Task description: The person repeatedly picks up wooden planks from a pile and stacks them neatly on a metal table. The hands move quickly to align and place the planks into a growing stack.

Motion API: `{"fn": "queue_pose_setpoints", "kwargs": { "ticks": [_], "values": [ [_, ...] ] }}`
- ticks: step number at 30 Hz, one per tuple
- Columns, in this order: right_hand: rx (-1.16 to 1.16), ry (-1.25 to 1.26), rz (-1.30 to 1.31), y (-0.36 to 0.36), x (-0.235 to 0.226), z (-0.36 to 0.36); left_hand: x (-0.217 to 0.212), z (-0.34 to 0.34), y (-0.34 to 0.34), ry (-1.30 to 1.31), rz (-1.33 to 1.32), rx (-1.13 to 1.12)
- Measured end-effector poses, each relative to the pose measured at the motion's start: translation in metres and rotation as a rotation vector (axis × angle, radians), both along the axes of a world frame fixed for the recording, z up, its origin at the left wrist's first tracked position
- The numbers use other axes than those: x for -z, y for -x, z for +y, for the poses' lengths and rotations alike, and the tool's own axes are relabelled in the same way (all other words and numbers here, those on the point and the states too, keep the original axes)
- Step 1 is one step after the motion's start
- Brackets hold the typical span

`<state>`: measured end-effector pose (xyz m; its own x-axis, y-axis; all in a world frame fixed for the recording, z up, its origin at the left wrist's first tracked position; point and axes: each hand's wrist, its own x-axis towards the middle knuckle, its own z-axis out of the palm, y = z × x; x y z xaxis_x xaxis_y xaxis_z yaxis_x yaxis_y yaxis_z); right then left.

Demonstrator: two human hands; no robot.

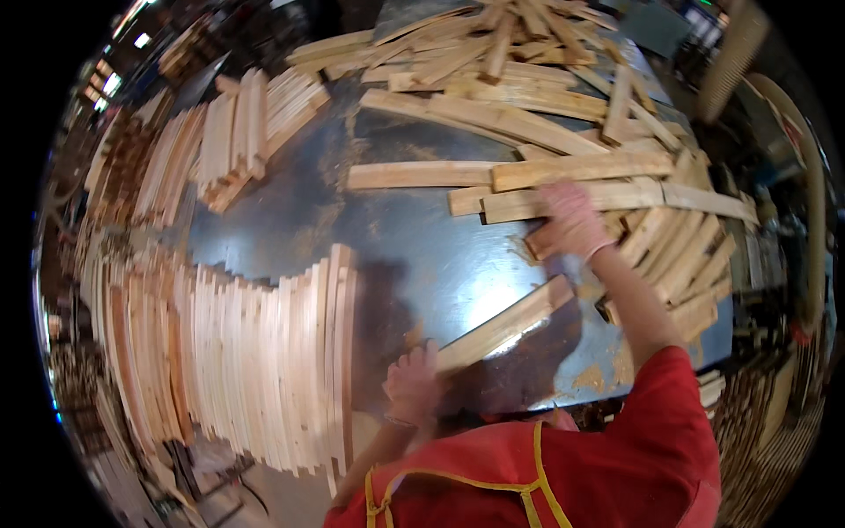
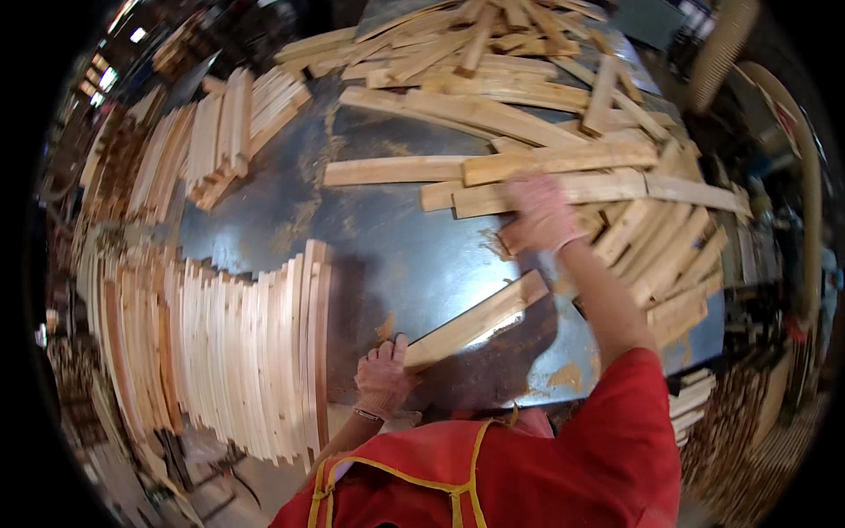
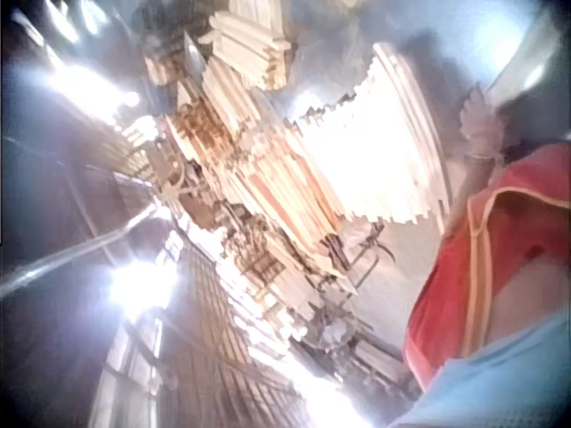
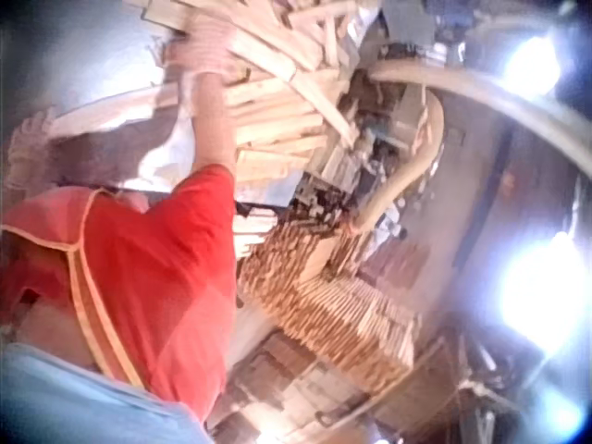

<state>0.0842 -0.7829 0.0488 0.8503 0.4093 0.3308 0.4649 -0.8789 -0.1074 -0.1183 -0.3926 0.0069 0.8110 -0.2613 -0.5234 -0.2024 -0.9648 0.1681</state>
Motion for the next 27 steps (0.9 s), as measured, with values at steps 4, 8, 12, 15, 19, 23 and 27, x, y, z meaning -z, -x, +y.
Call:
{"fn": "queue_pose_setpoints", "kwargs": {
  "ticks": [4, 8, 12, 15, 19, 23, 27],
  "values": [
    [0.368, 0.37, 0.183, -0.085, 0.027, -0.085, 0.006, 0.006, 0.0, 0.039, 0.02, -0.024],
    [0.409, 0.341, 0.408, -0.109, 0.027, -0.076, 0.007, 0.035, 0.019, 0.311, 0.123, -0.155],
    [0.353, 0.396, 0.582, -0.065, 0.027, -0.044, -0.016, 0.079, 0.051, 0.883, 0.586, -0.572],
    [0.319, 0.579, 0.51, -0.026, 0.033, -0.037, -0.038, 0.09, 0.08, 1.098, 0.63, -0.778],
    [0.35, 0.641, 0.623, 0.006, 0.021, -0.016, -0.032, 0.091, 0.108, 0.805, 0.167, -0.729],
    [0.231, 0.423, 0.647, 0.043, -0.009, 0.042, 0.009, 0.139, 0.123, -0.232, -0.386, -0.369],
    [0.471, 0.018, 0.816, 0.076, 0.015, 0.114, 0.025, 0.186, 0.137, -0.094, -0.709, -0.409]
  ]
}}
